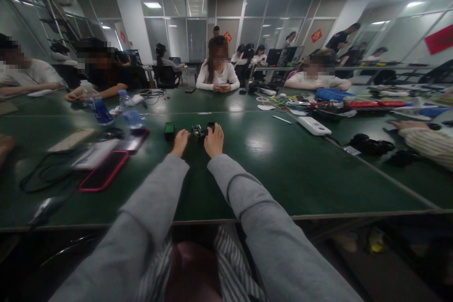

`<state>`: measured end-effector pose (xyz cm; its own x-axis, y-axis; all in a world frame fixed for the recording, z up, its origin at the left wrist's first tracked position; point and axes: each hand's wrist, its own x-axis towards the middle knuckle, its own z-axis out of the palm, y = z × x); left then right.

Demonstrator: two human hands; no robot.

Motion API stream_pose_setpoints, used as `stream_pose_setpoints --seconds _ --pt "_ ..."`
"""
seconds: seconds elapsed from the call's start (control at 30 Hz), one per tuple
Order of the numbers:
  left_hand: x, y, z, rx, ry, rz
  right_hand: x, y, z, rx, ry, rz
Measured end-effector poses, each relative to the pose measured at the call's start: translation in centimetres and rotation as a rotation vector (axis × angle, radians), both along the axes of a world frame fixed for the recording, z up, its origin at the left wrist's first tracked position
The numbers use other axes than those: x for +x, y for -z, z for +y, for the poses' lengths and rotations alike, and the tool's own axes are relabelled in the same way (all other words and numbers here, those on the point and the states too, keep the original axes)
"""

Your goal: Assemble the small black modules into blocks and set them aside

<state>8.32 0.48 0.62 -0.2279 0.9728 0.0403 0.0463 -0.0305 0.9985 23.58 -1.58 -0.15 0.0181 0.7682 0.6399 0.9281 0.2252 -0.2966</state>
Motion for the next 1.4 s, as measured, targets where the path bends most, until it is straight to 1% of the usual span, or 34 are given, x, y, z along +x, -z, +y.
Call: stream_pose_setpoints --seconds 0.07,0.1,0.17,0.27,0.37,0.43,0.53,0.7,0.97,1.07,1.27,1.4 --pt "-0.3 0.2 0.0 0.040 -0.021 0.225 -0.1 0.1 0.0 0.009 -0.049 -0.035" --pt "-0.3 0.2 -0.1 0.049 -0.013 0.303 -0.1 0.1 0.0 0.012 -0.060 -0.043" --pt "-0.3 0.1 -0.5 0.069 0.026 0.409 -0.1 0.0 -0.1 0.021 -0.069 -0.044" --pt "-0.1 -0.3 -1.5 0.169 0.096 0.560 -0.3 -0.4 -0.3 0.045 -0.095 -0.035" --pt "0.0 -0.8 -2.6 0.264 0.105 0.755 -0.8 -1.1 -0.7 0.077 -0.156 -0.036" --pt "0.0 -0.9 -2.9 0.287 0.090 0.835 -1.1 -1.5 -0.9 0.090 -0.208 -0.042" --pt "-0.2 -0.9 -2.9 0.262 0.054 0.820 -1.5 -1.7 -1.2 0.069 -0.274 -0.012" --pt "-0.6 -0.9 -2.6 0.211 -0.009 0.716 -1.6 -1.3 -1.2 0.000 -0.307 0.076" --pt "-1.4 -0.9 -2.6 0.115 -0.130 0.678 -1.5 -0.8 -0.8 -0.082 -0.350 0.055" --pt "-1.7 -0.8 -2.5 0.101 -0.138 0.713 -1.5 -0.8 -0.9 -0.099 -0.362 0.036" --pt "-1.6 -0.8 -2.7 0.105 -0.094 0.850 -1.5 -0.8 -1.0 -0.131 -0.387 0.031" --pt "-1.4 -0.7 -2.6 0.091 -0.125 0.946 -1.6 -1.0 -1.0 -0.111 -0.410 0.021"
